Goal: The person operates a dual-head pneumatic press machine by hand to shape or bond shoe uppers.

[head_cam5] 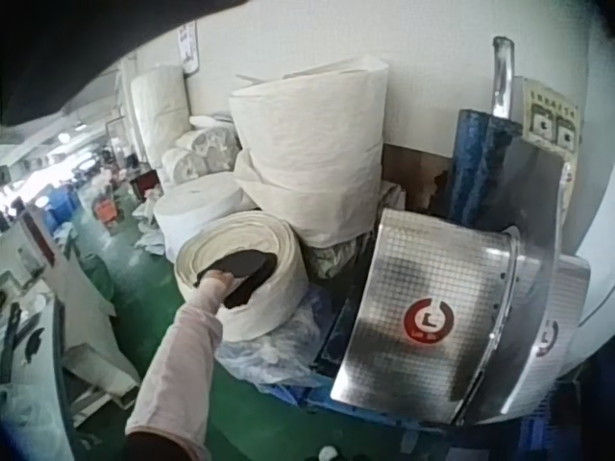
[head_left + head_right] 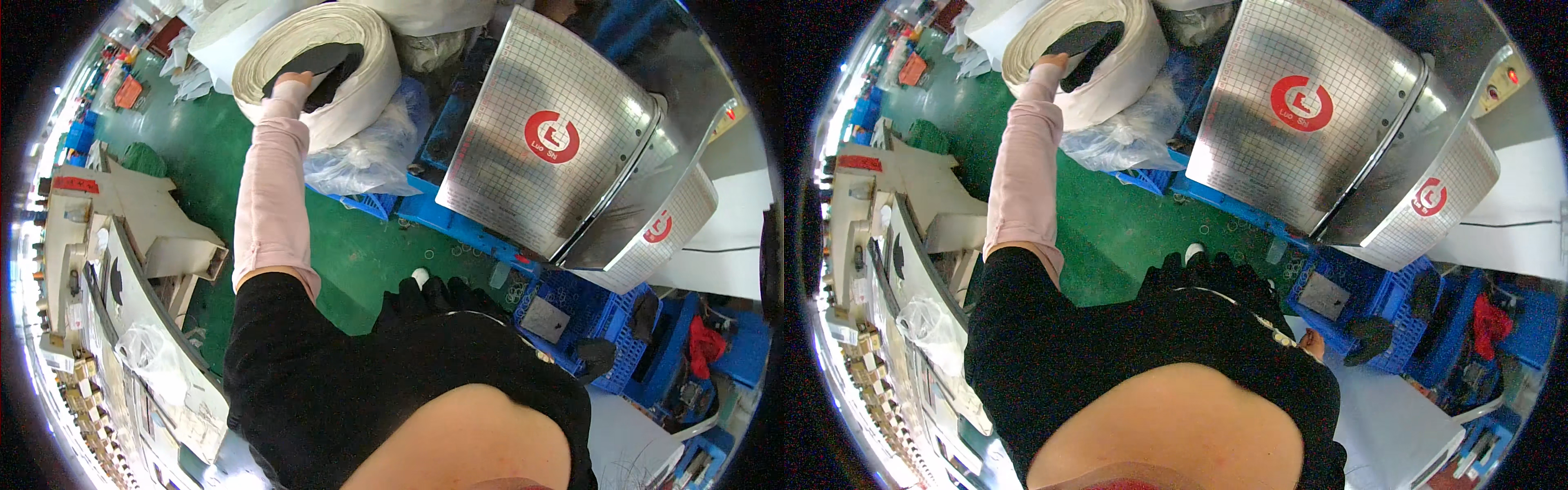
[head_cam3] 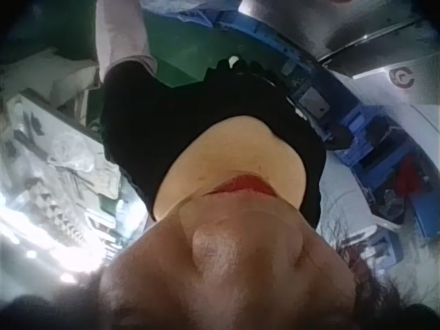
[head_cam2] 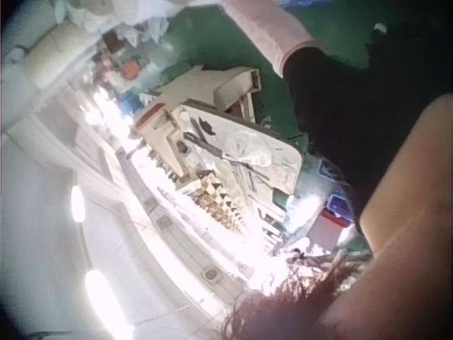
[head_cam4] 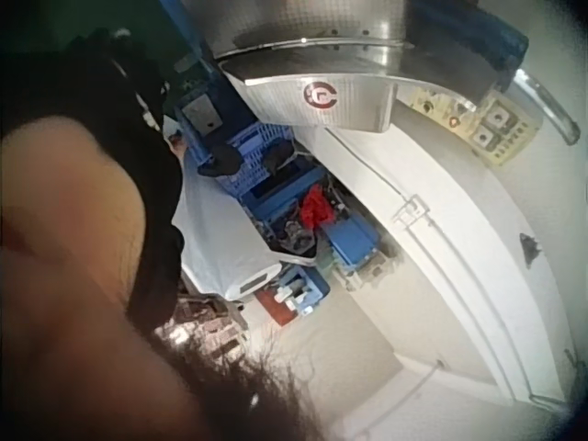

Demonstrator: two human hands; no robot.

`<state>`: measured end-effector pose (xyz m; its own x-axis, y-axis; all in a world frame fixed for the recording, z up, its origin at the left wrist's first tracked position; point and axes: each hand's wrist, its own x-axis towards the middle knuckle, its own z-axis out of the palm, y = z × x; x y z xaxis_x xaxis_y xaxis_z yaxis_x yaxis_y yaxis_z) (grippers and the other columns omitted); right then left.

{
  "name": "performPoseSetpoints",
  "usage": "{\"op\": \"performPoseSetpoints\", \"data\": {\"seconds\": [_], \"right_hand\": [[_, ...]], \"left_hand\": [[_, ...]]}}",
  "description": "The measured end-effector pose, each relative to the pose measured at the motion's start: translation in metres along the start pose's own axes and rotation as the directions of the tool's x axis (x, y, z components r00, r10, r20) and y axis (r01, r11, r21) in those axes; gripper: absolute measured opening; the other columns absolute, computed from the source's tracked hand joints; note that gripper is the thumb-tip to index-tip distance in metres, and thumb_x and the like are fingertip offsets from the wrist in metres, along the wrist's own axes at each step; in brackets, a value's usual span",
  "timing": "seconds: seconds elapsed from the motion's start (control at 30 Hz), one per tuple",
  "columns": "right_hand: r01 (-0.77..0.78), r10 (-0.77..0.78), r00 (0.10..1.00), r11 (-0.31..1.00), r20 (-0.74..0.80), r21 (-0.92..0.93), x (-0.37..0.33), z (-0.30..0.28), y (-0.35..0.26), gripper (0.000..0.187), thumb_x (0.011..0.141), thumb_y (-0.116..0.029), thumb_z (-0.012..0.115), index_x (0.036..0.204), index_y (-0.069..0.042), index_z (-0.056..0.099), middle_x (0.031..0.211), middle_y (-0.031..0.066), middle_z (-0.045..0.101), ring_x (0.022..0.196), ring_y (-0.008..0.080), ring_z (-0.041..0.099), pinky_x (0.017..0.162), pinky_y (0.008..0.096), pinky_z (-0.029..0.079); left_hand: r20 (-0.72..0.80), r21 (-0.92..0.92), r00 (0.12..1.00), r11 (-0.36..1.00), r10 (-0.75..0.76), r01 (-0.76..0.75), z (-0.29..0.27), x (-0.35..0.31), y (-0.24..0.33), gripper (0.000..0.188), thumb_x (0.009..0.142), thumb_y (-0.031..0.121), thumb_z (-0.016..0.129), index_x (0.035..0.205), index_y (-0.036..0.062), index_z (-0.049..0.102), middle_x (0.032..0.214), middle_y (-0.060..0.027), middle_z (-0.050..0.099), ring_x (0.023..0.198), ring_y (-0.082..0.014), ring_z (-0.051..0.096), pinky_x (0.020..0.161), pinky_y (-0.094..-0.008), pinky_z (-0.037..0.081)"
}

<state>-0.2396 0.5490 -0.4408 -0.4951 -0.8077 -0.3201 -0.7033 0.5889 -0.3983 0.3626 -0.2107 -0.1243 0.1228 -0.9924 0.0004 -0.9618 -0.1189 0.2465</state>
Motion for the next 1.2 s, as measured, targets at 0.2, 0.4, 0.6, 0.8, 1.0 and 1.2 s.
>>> {"op": "performPoseSetpoints", "data": {"seconds": [0.2,0.4,0.6,0.8,1.0,1.2], "right_hand": [[-0.093,0.095,0.995,0.978,-0.005,0.188,-0.022,-0.020,-0.042,0.020,0.083,-0.018,0.050,0.096,-0.009,0.062,0.080,0.0146,0.061,0.071,0.0315,0.058,0.062,0.0420,0.047],[-0.100,0.098,0.989,0.995,-0.110,-0.006,-0.008,-0.074,-0.147,0.021,0.082,-0.018,0.051,0.098,-0.011,0.063,0.091,0.0161,0.063,0.085,0.0355,0.059,0.076,0.0428,0.047],[-0.242,0.253,0.962,0.964,-0.107,0.110,0.000,-0.066,-0.128,0.024,0.082,-0.024,0.052,0.100,-0.013,0.063,0.095,0.0150,0.063,0.089,0.0341,0.059,0.079,0.0420,0.047],[-0.247,0.274,0.953,0.950,-0.128,0.188,-0.001,-0.067,-0.121,0.026,0.081,-0.021,0.051,0.101,-0.011,0.064,0.097,0.0164,0.063,0.091,0.0338,0.060,0.079,0.0419,0.048],[-0.257,0.269,0.963,0.939,-0.024,0.229,-0.004,-0.054,-0.087,0.025,0.081,-0.021,0.050,0.098,-0.011,0.065,0.091,0.0197,0.064,0.086,0.0362,0.061,0.077,0.0432,0.048],[-0.364,0.388,0.904,0.919,-0.180,0.153,-0.008,-0.066,-0.137,0.022,0.083,-0.022,0.051,0.097,-0.013,0.065,0.089,0.0175,0.063,0.085,0.0360,0.061,0.075,0.0419,0.049]], "left_hand": [[-0.287,-0.305,0.957,0.951,-0.033,-0.059,-0.043,-0.009,0.039,0.045,0.083,0.037,0.045,0.104,0.0010,0.062,0.107,-0.0258,0.058,0.100,-0.0385,0.056,0.085,-0.0418,0.043],[-0.780,-0.430,0.557,0.402,0.286,-0.809,-0.153,-0.070,0.140,0.023,0.085,0.022,0.055,0.098,0.0041,0.059,0.091,-0.0123,0.060,0.082,-0.0319,0.055,0.077,-0.0397,0.042],[-0.533,0.020,0.139,0.177,0.835,-0.984,-0.072,-0.157,0.347,0.024,0.090,0.028,0.045,0.098,0.0097,0.059,0.105,-0.0130,0.060,0.098,-0.0320,0.056,0.085,-0.0488,0.041],[-0.472,0.089,0.154,0.221,0.868,-0.971,-0.047,-0.174,0.356,0.030,0.091,0.036,0.043,0.109,0.0159,0.056,0.127,-0.0093,0.050,0.122,-0.0259,0.042,0.099,-0.0482,0.032],[-0.699,0.016,0.138,0.208,0.702,-0.978,-0.058,-0.137,0.368,0.046,0.077,0.041,0.065,0.109,0.0085,0.056,0.109,-0.0094,0.057,0.098,-0.0299,0.056,0.082,-0.0363,0.047],[-0.395,0.220,0.428,0.535,0.813,-0.815,-0.064,-0.149,0.373,0.058,0.074,0.064,0.051,0.125,0.0363,0.050,0.125,-0.0067,0.052,0.117,-0.0289,0.046,0.098,-0.0518,0.027]]}}
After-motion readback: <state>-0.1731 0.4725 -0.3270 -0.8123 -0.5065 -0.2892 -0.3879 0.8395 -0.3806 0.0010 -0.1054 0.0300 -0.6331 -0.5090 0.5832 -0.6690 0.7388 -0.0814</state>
